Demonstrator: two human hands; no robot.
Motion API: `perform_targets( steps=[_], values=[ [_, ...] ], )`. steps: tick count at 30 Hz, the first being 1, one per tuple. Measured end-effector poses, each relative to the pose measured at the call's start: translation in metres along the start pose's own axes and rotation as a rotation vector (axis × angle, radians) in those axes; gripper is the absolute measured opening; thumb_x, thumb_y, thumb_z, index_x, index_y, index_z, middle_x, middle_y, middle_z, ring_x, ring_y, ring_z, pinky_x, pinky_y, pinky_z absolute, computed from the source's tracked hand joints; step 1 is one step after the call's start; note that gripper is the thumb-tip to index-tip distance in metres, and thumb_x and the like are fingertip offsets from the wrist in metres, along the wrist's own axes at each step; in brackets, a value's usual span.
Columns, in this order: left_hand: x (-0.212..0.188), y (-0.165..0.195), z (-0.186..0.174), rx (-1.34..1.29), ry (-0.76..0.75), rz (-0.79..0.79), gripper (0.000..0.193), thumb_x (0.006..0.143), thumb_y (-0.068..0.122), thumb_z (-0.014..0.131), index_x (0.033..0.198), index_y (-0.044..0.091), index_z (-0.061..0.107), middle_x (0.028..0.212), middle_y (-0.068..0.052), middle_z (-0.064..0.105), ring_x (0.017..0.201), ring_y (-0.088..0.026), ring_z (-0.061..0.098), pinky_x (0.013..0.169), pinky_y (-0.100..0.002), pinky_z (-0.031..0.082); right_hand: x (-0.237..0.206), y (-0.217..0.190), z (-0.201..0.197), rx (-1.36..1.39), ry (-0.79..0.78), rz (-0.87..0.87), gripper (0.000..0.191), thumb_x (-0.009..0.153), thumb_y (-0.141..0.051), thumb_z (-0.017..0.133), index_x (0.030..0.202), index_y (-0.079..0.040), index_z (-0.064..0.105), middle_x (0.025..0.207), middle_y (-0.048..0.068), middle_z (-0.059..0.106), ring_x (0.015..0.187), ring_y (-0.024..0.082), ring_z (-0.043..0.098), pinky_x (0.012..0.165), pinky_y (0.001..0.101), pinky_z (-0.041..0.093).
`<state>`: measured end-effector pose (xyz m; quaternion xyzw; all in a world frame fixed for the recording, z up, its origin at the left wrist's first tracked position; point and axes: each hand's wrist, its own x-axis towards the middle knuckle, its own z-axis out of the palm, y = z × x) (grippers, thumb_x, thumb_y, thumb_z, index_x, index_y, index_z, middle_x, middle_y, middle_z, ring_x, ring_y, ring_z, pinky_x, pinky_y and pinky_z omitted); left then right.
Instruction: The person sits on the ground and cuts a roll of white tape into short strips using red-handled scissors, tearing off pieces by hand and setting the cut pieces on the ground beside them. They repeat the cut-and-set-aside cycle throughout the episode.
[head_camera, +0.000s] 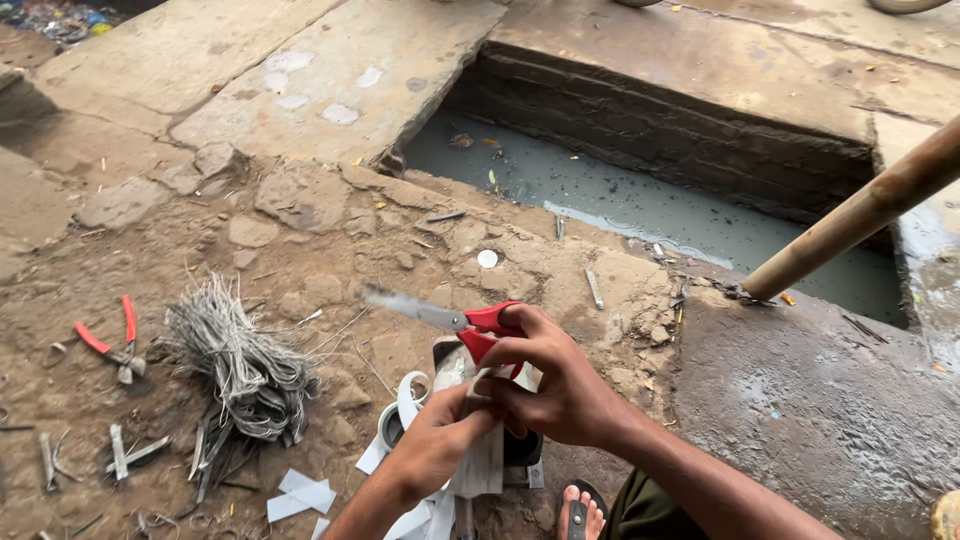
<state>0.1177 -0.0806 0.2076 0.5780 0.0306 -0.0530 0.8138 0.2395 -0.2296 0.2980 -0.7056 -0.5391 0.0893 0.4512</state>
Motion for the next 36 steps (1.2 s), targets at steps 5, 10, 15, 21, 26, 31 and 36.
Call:
perform_targets(
  steps=[5, 10, 15, 21, 26, 31, 36],
  values=[
    [-0.002, 0.007, 0.000, 0.018, 0.064, -0.131, 0.027, 0.106, 0.020, 0.051, 0.096, 0.000, 0.066, 0.080, -0.007, 0.073, 0.073, -0.014, 0.070, 0.067, -0.029, 0.057, 0.000, 0.006, 0.006, 0.010, 0.011, 0.084, 0.013, 0.086, -0.018, 0.081, 0.091, -0.008, 0.074, 0.124, 0.016, 0.060, 0.119, 0.030, 0.062, 0.092, 0.0437, 0.055],
    [-0.004, 0.012, 0.007, -0.067, 0.144, -0.227, 0.025, 0.106, 0.027, 0.050, 0.101, 0.005, 0.060, 0.067, -0.004, 0.063, 0.053, -0.015, 0.061, 0.051, -0.030, 0.051, -0.001, 0.012, 0.006, 0.027, -0.015, 0.121, 0.013, 0.089, -0.022, 0.078, 0.090, -0.009, 0.076, 0.127, 0.017, 0.060, 0.121, 0.030, 0.061, 0.093, 0.0426, 0.056],
    [-0.006, 0.014, 0.009, 0.010, 0.090, -0.101, 0.025, 0.106, 0.025, 0.050, 0.111, 0.005, 0.063, 0.067, -0.003, 0.060, 0.054, -0.012, 0.057, 0.050, -0.027, 0.046, -0.001, 0.012, 0.003, 0.007, 0.004, 0.105, 0.018, 0.085, -0.021, 0.083, 0.090, -0.006, 0.075, 0.124, 0.018, 0.060, 0.120, 0.031, 0.060, 0.094, 0.0437, 0.054],
    [-0.008, 0.009, 0.004, 0.078, 0.068, -0.152, 0.020, 0.101, 0.012, 0.055, 0.115, 0.003, 0.065, 0.092, -0.001, 0.072, 0.080, -0.009, 0.068, 0.072, -0.025, 0.055, -0.003, 0.013, 0.002, -0.011, -0.027, 0.149, 0.017, 0.087, -0.022, 0.081, 0.091, -0.008, 0.074, 0.123, 0.016, 0.060, 0.118, 0.029, 0.060, 0.093, 0.0417, 0.055],
    [-0.005, 0.009, 0.003, 0.075, 0.107, -0.197, 0.023, 0.103, 0.014, 0.052, 0.108, 0.000, 0.070, 0.081, -0.006, 0.071, 0.070, -0.012, 0.067, 0.067, -0.028, 0.057, -0.003, 0.013, 0.003, -0.030, -0.011, 0.072, 0.015, 0.091, -0.021, 0.078, 0.092, -0.008, 0.073, 0.128, 0.016, 0.060, 0.121, 0.030, 0.059, 0.093, 0.0420, 0.055],
    [-0.006, 0.016, 0.006, 0.123, 0.112, -0.170, 0.027, 0.103, 0.016, 0.051, 0.105, 0.001, 0.073, 0.076, -0.009, 0.072, 0.064, -0.013, 0.065, 0.062, -0.029, 0.053, -0.002, 0.011, 0.001, 0.015, -0.036, 0.146, 0.016, 0.088, -0.022, 0.079, 0.088, -0.007, 0.073, 0.127, 0.016, 0.060, 0.116, 0.028, 0.063, 0.090, 0.0415, 0.057],
    [-0.008, 0.016, 0.000, 0.048, 0.077, -0.232, 0.023, 0.102, 0.017, 0.056, 0.104, 0.000, 0.070, 0.087, -0.007, 0.076, 0.076, -0.013, 0.073, 0.072, -0.030, 0.061, -0.002, 0.013, 0.003, 0.009, -0.038, 0.090, 0.015, 0.087, -0.018, 0.080, 0.087, -0.005, 0.074, 0.125, 0.017, 0.061, 0.118, 0.029, 0.061, 0.092, 0.0427, 0.056]
  ],
)
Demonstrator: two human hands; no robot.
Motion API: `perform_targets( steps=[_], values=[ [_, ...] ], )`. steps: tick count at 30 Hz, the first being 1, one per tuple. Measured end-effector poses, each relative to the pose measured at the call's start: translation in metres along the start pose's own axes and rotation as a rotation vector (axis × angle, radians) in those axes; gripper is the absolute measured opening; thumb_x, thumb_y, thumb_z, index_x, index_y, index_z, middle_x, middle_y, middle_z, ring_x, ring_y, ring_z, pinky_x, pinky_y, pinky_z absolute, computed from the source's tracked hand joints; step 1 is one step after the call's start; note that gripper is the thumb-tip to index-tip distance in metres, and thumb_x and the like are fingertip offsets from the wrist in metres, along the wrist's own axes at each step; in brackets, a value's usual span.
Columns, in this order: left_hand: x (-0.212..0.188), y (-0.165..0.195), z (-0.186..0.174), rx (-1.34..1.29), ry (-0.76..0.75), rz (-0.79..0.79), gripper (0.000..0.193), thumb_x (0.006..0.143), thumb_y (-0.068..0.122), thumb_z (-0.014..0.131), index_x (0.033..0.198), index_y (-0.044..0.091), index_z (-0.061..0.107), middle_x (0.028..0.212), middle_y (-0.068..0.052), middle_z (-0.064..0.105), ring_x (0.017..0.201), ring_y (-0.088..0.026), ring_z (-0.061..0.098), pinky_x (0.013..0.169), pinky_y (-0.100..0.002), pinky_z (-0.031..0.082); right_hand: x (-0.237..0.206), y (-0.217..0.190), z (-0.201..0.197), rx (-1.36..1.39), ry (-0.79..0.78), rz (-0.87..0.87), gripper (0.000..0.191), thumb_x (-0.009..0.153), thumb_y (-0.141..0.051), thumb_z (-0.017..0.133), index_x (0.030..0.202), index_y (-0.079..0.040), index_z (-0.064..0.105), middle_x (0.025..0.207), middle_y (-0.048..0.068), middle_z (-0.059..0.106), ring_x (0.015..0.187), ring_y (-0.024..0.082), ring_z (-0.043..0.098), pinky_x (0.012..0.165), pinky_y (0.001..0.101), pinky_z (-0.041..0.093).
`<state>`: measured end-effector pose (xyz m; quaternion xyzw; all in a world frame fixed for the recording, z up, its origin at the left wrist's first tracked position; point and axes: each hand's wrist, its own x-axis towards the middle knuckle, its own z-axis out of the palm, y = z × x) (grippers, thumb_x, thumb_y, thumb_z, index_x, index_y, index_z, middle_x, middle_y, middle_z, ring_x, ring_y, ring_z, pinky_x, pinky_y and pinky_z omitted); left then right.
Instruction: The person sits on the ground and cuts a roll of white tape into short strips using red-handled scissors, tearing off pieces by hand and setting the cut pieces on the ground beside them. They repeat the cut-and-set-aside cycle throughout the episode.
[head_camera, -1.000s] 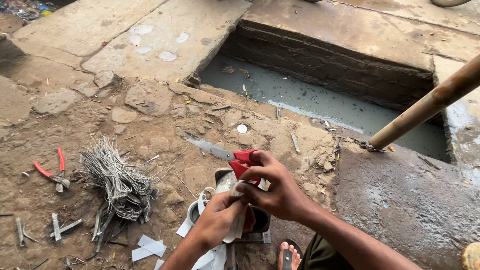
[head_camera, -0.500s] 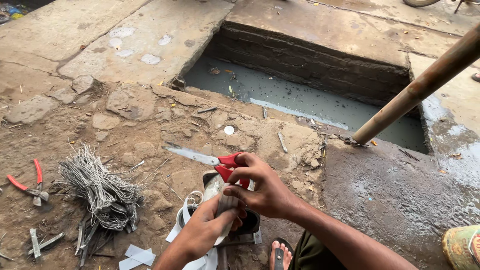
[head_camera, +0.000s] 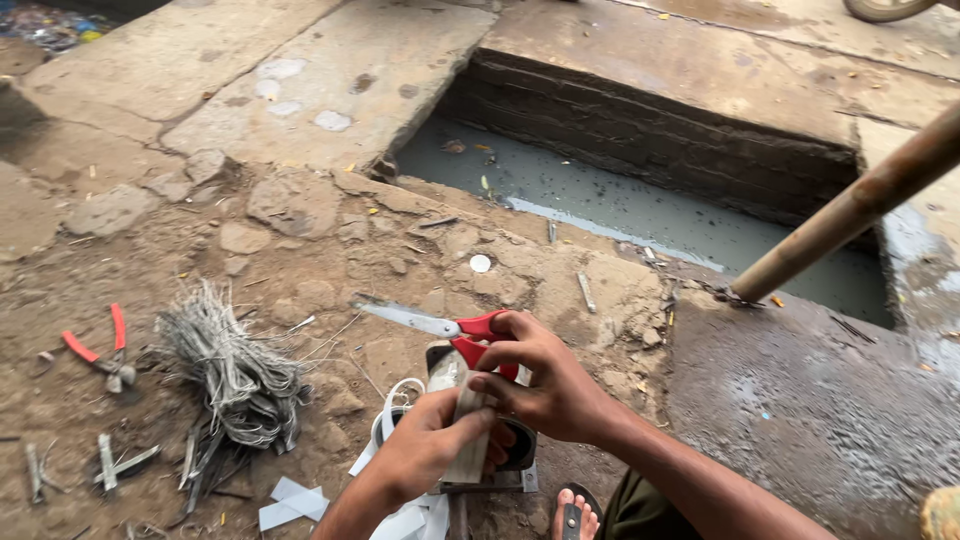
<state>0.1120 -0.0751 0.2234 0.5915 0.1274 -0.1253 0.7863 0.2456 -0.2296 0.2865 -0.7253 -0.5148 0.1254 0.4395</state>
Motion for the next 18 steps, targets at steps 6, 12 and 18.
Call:
perform_targets(
  steps=[6, 12, 18],
  values=[
    [0.011, -0.009, 0.007, -0.232, -0.063, 0.032, 0.023, 0.106, 0.023, 0.052, 0.105, 0.002, 0.063, 0.085, -0.007, 0.072, 0.074, -0.016, 0.070, 0.068, -0.033, 0.057, 0.001, 0.002, 0.003, -0.018, 0.015, -0.007, 0.012, 0.088, -0.017, 0.079, 0.091, -0.006, 0.077, 0.124, 0.017, 0.061, 0.118, 0.030, 0.060, 0.092, 0.0414, 0.057],
    [-0.001, 0.002, 0.013, 0.322, 0.135, 0.229, 0.019, 0.099, 0.012, 0.053, 0.113, 0.007, 0.065, 0.091, -0.003, 0.073, 0.083, -0.010, 0.069, 0.076, -0.027, 0.056, 0.002, -0.004, 0.002, -0.075, 0.074, -0.053, 0.013, 0.088, -0.017, 0.079, 0.089, -0.005, 0.074, 0.121, 0.015, 0.062, 0.116, 0.029, 0.062, 0.090, 0.0412, 0.056],
    [0.000, 0.008, 0.014, 0.043, 0.112, 0.182, 0.022, 0.101, 0.004, 0.047, 0.113, -0.001, 0.065, 0.089, -0.008, 0.070, 0.077, -0.015, 0.063, 0.071, -0.031, 0.052, 0.003, -0.008, 0.003, -0.110, 0.102, -0.099, 0.013, 0.085, -0.015, 0.081, 0.091, -0.005, 0.075, 0.117, 0.015, 0.063, 0.111, 0.031, 0.063, 0.087, 0.0426, 0.054]
  ],
)
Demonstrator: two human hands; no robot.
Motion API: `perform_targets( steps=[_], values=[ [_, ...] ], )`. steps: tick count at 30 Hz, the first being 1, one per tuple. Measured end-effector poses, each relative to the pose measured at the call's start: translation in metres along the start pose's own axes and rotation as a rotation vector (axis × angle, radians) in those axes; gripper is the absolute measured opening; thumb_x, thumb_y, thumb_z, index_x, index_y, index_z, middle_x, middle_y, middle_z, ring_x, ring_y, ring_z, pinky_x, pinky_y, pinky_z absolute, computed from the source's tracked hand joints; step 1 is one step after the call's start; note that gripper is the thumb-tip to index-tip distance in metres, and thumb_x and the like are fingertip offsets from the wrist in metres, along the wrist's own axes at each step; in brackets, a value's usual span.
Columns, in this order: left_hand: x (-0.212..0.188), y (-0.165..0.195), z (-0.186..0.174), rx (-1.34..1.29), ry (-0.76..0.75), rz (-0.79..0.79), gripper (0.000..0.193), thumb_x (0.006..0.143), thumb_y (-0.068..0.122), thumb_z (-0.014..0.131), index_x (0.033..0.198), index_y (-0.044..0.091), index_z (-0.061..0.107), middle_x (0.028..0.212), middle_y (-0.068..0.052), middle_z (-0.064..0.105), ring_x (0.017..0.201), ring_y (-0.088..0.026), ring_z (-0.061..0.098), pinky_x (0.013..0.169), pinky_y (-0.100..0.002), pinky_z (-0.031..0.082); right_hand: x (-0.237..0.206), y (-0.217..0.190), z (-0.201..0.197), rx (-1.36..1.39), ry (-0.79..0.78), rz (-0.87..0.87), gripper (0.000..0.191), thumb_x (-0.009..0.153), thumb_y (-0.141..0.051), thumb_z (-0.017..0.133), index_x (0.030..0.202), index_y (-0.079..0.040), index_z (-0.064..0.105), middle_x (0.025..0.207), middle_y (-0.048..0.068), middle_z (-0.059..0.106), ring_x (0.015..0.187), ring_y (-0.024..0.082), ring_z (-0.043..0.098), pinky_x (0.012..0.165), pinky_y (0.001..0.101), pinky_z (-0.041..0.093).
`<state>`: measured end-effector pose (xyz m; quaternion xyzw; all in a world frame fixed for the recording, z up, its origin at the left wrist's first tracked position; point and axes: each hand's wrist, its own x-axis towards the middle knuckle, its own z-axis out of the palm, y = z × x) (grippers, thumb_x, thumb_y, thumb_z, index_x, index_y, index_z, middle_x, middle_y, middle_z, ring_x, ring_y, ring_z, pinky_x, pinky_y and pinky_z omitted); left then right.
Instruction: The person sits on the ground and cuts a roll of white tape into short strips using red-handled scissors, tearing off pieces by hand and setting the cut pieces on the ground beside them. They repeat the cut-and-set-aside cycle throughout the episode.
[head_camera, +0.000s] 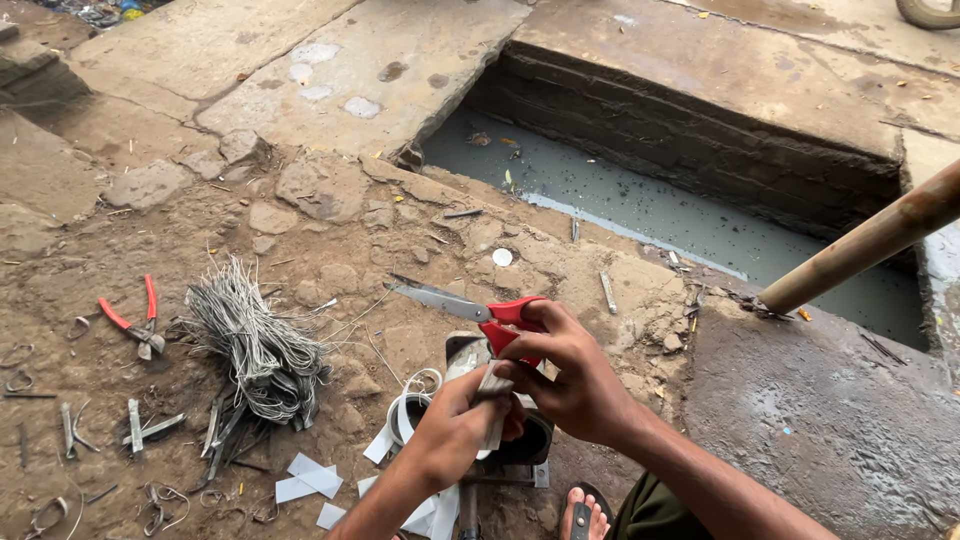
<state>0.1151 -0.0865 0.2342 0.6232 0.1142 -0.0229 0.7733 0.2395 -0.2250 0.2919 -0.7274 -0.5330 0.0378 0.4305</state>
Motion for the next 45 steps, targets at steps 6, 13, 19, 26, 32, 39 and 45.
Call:
perform_targets(
  steps=[6, 13, 19, 26, 32, 39, 45],
  values=[
    [-0.008, 0.012, 0.001, 0.519, 0.098, -0.009, 0.024, 0.100, 0.012, 0.051, 0.105, 0.003, 0.073, 0.089, -0.008, 0.077, 0.082, -0.012, 0.071, 0.076, -0.030, 0.056, -0.001, 0.006, 0.004, -0.068, 0.018, -0.072, 0.012, 0.082, -0.015, 0.082, 0.089, -0.007, 0.078, 0.120, 0.015, 0.065, 0.114, 0.031, 0.062, 0.089, 0.0419, 0.056],
    [-0.015, 0.027, 0.004, 0.441, 0.082, 0.108, 0.022, 0.092, 0.002, 0.050, 0.103, 0.001, 0.069, 0.086, -0.008, 0.076, 0.083, -0.012, 0.073, 0.079, -0.031, 0.059, -0.004, 0.011, 0.002, -0.034, -0.015, -0.024, 0.010, 0.083, -0.015, 0.080, 0.089, -0.007, 0.078, 0.120, 0.017, 0.064, 0.113, 0.029, 0.064, 0.087, 0.0413, 0.058],
    [-0.007, 0.021, 0.000, 0.412, 0.072, 0.092, 0.029, 0.090, 0.002, 0.045, 0.098, 0.000, 0.073, 0.078, -0.005, 0.074, 0.071, -0.013, 0.070, 0.068, -0.032, 0.058, -0.002, 0.007, 0.003, -0.057, -0.011, -0.024, 0.010, 0.083, -0.015, 0.080, 0.089, -0.007, 0.077, 0.123, 0.017, 0.063, 0.116, 0.031, 0.062, 0.090, 0.0432, 0.056],
    [-0.007, 0.004, -0.006, 0.427, 0.191, -0.026, 0.030, 0.096, 0.023, 0.052, 0.095, 0.002, 0.074, 0.064, -0.006, 0.066, 0.059, -0.013, 0.062, 0.056, -0.029, 0.049, -0.008, 0.012, 0.004, -0.001, -0.064, 0.095, 0.009, 0.088, -0.013, 0.073, 0.093, -0.005, 0.076, 0.128, 0.017, 0.060, 0.121, 0.030, 0.059, 0.100, 0.0445, 0.052],
    [-0.003, -0.008, -0.011, 0.038, 0.006, -0.210, 0.029, 0.103, 0.026, 0.052, 0.104, 0.001, 0.067, 0.070, -0.005, 0.060, 0.057, -0.014, 0.054, 0.053, -0.030, 0.045, -0.004, 0.033, 0.000, 0.194, -0.186, 0.340, 0.023, 0.095, -0.028, 0.068, 0.098, -0.007, 0.079, 0.114, 0.010, 0.066, 0.111, 0.022, 0.063, 0.099, 0.0404, 0.053],
    [-0.005, -0.002, -0.020, 0.000, -0.155, -0.305, 0.030, 0.101, 0.022, 0.048, 0.111, -0.001, 0.063, 0.077, -0.008, 0.069, 0.064, -0.015, 0.065, 0.060, -0.031, 0.055, -0.007, 0.049, 0.000, 0.543, -0.334, 0.521, 0.032, 0.096, -0.036, 0.065, 0.102, -0.007, 0.077, 0.099, 0.004, 0.069, 0.098, 0.014, 0.066, 0.093, 0.0365, 0.053],
    [-0.008, 0.007, -0.022, 0.042, -0.197, -0.322, 0.034, 0.101, 0.025, 0.048, 0.120, 0.000, 0.062, 0.085, -0.009, 0.072, 0.071, -0.015, 0.070, 0.069, -0.032, 0.060, -0.008, 0.048, 0.006, 0.593, -0.374, 0.497, 0.028, 0.094, -0.030, 0.071, 0.099, -0.002, 0.075, 0.100, 0.004, 0.066, 0.098, 0.013, 0.067, 0.089, 0.0365, 0.055]
  ],
)
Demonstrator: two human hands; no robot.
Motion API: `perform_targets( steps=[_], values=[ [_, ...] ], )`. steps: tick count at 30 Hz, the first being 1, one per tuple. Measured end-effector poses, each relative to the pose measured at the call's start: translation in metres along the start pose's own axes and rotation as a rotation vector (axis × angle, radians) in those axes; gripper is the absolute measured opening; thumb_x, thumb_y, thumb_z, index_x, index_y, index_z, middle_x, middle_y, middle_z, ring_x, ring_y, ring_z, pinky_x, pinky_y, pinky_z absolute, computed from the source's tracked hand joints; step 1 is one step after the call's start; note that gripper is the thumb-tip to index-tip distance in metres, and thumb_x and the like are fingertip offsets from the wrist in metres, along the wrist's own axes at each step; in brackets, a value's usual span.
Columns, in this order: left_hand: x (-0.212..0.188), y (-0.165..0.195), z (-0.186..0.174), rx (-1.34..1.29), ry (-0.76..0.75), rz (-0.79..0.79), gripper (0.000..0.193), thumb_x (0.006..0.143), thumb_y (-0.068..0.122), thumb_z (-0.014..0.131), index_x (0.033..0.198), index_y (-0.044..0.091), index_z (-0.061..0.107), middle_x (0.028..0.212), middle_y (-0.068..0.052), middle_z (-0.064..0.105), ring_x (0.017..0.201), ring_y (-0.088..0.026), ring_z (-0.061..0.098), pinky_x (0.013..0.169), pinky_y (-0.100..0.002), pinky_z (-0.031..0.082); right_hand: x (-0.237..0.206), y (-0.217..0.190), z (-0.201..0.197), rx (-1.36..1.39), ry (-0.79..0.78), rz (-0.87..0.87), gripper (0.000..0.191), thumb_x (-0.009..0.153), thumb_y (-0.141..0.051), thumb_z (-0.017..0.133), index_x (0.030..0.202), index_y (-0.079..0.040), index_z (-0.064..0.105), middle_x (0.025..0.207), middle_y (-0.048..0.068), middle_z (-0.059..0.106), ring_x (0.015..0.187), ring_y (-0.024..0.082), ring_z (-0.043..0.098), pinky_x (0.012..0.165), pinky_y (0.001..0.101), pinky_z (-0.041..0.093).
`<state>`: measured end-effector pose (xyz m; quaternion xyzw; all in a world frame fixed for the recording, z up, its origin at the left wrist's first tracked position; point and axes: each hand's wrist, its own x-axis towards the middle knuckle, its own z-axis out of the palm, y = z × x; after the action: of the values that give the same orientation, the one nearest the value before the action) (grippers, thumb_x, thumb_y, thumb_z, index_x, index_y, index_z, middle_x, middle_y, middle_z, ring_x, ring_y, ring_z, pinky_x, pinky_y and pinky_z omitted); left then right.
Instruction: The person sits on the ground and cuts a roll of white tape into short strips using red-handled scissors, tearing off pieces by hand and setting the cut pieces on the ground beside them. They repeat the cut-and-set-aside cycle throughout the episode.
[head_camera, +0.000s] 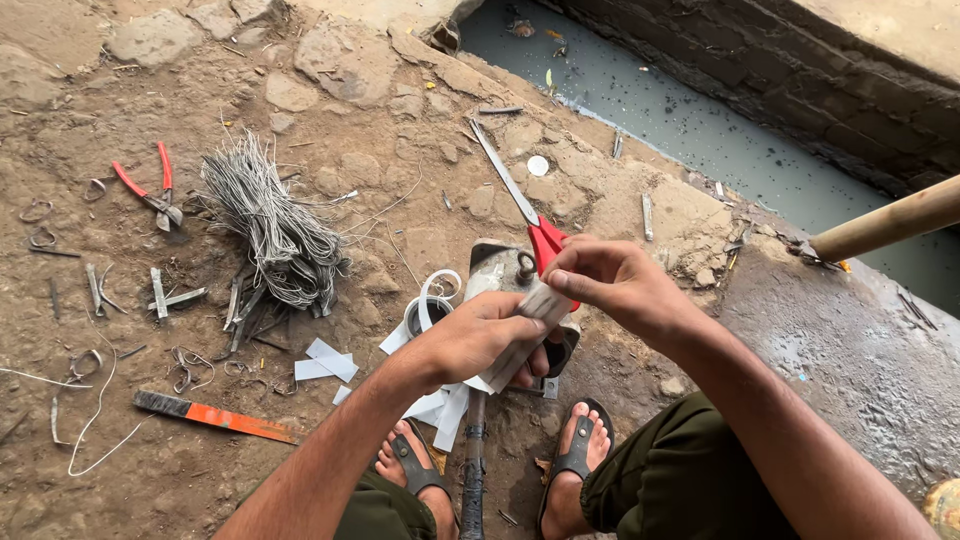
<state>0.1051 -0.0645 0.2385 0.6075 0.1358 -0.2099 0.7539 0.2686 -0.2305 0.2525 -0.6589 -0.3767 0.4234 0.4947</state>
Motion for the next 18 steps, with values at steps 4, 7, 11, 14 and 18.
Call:
perform_targets(
  steps=[4, 7, 11, 14, 18],
  values=[
    [0.0011, -0.0020, -0.0011, -0.009, 0.011, 0.004, 0.033, 0.104, 0.023, 0.049, 0.121, -0.002, 0.062, 0.087, -0.010, 0.073, 0.072, -0.015, 0.071, 0.070, -0.033, 0.060, -0.0005, -0.0007, -0.0006, 0.022, 0.007, 0.014, 0.026, 0.094, -0.029, 0.070, 0.100, -0.004, 0.075, 0.099, 0.003, 0.065, 0.096, 0.013, 0.065, 0.087, 0.0349, 0.053],
    [0.0027, -0.0037, -0.0022, -0.032, 0.011, 0.025, 0.032, 0.104, 0.021, 0.052, 0.122, -0.003, 0.064, 0.093, -0.010, 0.075, 0.077, -0.015, 0.072, 0.073, -0.032, 0.061, -0.0011, -0.0011, -0.0005, -0.005, 0.023, 0.027, 0.027, 0.095, -0.031, 0.069, 0.100, -0.005, 0.077, 0.098, 0.002, 0.063, 0.095, 0.013, 0.063, 0.085, 0.0343, 0.052],
    [0.0022, -0.0031, -0.0012, -0.011, 0.035, 0.033, 0.032, 0.102, 0.019, 0.055, 0.122, -0.003, 0.066, 0.100, -0.012, 0.077, 0.085, -0.015, 0.075, 0.077, -0.031, 0.063, -0.0013, -0.0022, 0.0027, -0.162, 0.049, 0.020, 0.028, 0.089, -0.033, 0.075, 0.094, -0.005, 0.077, 0.100, 0.003, 0.062, 0.094, 0.014, 0.064, 0.083, 0.0344, 0.056],
    [0.0003, -0.0008, 0.0001, -0.027, 0.037, 0.028, 0.033, 0.102, 0.019, 0.054, 0.124, -0.001, 0.065, 0.102, -0.011, 0.077, 0.087, -0.016, 0.075, 0.079, -0.032, 0.064, -0.0021, -0.0038, 0.0052, -0.185, 0.067, -0.012, 0.029, 0.085, -0.034, 0.079, 0.091, -0.006, 0.077, 0.104, 0.003, 0.061, 0.097, 0.014, 0.065, 0.084, 0.0349, 0.059],
    [-0.0016, 0.0006, 0.0003, -0.001, 0.022, 0.054, 0.035, 0.104, 0.026, 0.052, 0.124, -0.001, 0.064, 0.100, -0.012, 0.076, 0.085, -0.018, 0.075, 0.078, -0.035, 0.063, -0.0043, -0.0050, 0.0063, -0.157, 0.110, -0.040, 0.030, 0.083, -0.036, 0.080, 0.090, -0.007, 0.077, 0.106, 0.004, 0.060, 0.098, 0.016, 0.064, 0.084, 0.0376, 0.059]
  ],
)
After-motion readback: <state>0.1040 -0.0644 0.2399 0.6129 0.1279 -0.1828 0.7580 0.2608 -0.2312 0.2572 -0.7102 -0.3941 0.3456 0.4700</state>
